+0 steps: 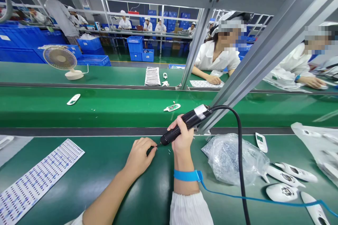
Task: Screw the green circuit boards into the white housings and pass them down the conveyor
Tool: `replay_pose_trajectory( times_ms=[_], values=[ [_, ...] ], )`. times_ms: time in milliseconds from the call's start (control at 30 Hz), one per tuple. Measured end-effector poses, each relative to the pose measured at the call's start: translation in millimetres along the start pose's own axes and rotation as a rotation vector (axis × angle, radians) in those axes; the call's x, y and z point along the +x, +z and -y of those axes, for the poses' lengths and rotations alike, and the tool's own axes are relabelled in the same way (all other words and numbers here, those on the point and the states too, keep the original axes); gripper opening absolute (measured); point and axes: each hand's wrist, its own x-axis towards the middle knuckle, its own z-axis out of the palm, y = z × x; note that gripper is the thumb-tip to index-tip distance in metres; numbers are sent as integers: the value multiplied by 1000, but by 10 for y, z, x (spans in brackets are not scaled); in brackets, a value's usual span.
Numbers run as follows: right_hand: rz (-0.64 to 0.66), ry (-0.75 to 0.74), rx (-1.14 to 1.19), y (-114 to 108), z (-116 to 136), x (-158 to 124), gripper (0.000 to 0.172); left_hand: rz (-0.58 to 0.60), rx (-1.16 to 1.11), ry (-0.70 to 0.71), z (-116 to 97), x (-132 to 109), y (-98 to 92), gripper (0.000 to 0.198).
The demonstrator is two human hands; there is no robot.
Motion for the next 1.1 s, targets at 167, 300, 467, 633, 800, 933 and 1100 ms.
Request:
replay_pose_trajectory(
  times_ms=[167,300,467,633,800,933,1100],
  values=[
    [50,15,19,14,-20,-17,20,15,19,-15,-4,2,-4,7],
    [63,9,4,32,-22,-38,20,30,29,-23,-1,4,-8,8],
    [65,-14,-15,35,-19,-39,18,23,29,-18,-9,4,-14,8],
    [82,-18,0,25,-26,-31,16,8,21,-9,-18,5,-10,8],
    [117,-4,-14,25,-31,-44,18,-6,37,-5,-51,3,-32,5],
    [19,-67,-49,20,-15,-14,21,8,97,-82,-92,5,-75,14],
    [-318,-209,39,-34,28,83,31,115,29,-1,-128,-11,-26,12]
  ],
)
